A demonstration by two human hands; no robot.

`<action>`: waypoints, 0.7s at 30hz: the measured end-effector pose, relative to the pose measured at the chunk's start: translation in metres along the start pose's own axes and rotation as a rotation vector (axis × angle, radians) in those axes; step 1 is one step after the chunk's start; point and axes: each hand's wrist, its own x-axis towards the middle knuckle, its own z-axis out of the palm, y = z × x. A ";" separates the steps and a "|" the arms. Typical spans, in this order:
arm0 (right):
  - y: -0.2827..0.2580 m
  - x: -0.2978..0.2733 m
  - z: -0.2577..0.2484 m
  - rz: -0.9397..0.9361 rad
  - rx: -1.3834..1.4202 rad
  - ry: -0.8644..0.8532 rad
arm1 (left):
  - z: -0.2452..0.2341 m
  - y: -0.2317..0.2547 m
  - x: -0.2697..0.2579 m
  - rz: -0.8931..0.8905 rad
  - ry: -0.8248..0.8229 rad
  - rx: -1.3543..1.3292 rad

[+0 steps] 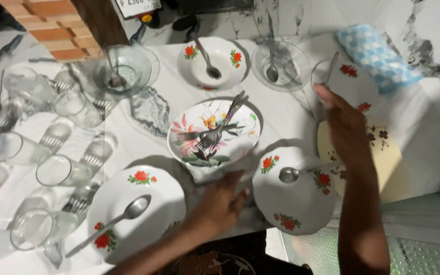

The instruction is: Wiping and arranging plates, glasses, and cutlery on a low table.

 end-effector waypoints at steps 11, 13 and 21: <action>0.013 -0.127 0.012 0.235 0.453 0.018 | 0.085 -0.025 -0.053 -0.359 0.009 -0.451; 0.032 -0.136 0.019 0.231 0.589 -0.012 | 0.090 -0.027 -0.050 -0.312 0.038 -0.508; 0.049 -0.154 0.025 0.176 0.866 -0.067 | 0.102 -0.034 -0.037 -0.431 0.081 -0.420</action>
